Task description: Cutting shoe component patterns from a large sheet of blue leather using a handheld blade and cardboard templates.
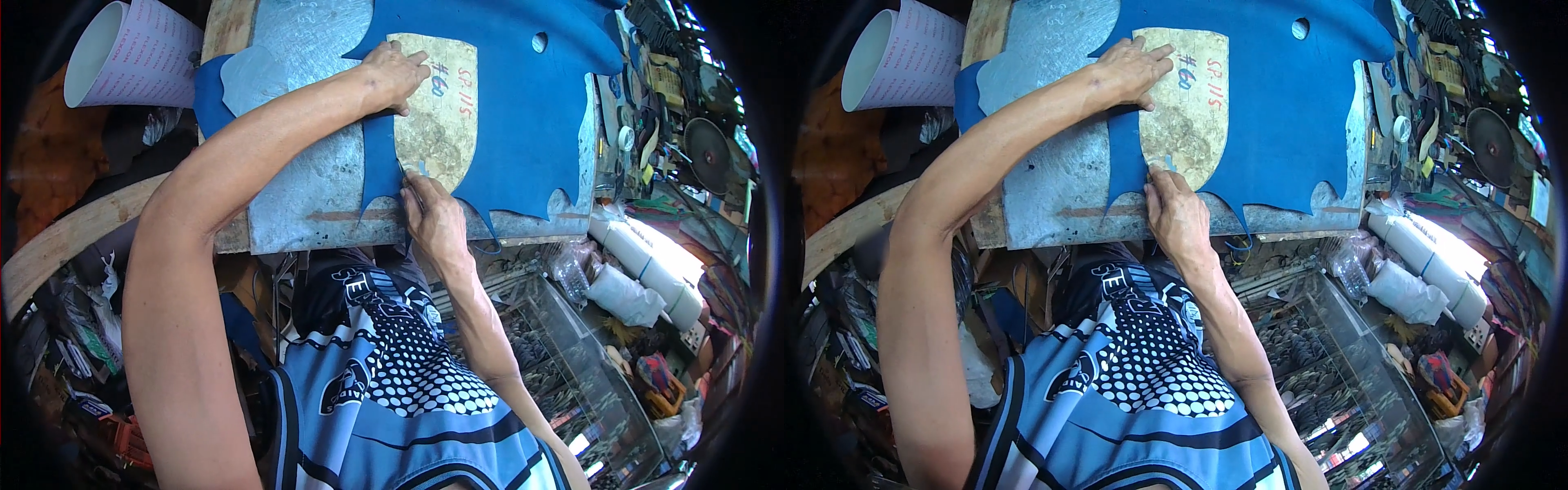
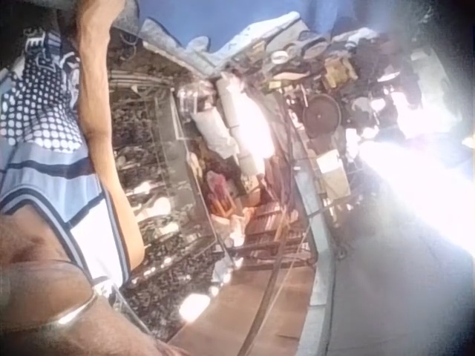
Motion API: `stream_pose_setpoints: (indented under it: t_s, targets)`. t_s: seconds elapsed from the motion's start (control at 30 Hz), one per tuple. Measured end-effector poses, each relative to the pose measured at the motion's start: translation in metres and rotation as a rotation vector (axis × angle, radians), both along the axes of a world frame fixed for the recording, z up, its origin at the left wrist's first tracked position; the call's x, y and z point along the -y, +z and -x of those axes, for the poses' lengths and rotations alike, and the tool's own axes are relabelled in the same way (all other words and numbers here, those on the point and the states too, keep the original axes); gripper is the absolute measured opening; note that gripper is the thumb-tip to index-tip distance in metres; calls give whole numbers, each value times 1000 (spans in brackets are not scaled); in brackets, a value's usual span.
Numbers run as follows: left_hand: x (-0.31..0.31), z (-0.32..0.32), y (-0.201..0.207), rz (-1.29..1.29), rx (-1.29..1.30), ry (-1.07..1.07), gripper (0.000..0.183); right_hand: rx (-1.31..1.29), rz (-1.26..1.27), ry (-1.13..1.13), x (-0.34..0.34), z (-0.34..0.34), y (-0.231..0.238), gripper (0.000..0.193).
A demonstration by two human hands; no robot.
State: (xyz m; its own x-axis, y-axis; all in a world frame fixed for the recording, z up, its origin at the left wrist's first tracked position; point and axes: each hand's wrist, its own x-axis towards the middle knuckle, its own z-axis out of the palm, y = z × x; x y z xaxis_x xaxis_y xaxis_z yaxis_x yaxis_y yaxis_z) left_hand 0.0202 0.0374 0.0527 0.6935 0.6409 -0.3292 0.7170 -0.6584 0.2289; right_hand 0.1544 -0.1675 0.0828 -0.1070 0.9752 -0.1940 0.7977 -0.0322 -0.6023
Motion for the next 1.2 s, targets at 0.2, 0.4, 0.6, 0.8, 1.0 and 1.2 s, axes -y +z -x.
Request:
stream_pose_setpoints:
  t_s: [0.2, 0.4, 0.6, 0.8, 1.0, 1.2]
  targets:
    - [1, 2, -2, -18, 0, 12, 73, -16, 37, 44, 11, -19, 5, 27]
    - [3, 2, -8, -41, 24, 15, 72, 37, 54, 95, 15, -34, 6, 28]
    - [2, 1, -10, -57, 5, 22, 72, 72, 86, 135, 16, -49, 9, 29]
    - [5, 1, -15, -103, 8, 42, 73, -16, 125, 176, 11, -65, 12, 27]
    - [7, -1, -11, -82, -6, 67, 71, 21, 142, 299, 2, -83, 13, 26]
    - [24, -32, 2, -151, -192, 5, 19, -24, 111, 372, -3, -91, 7, 24]
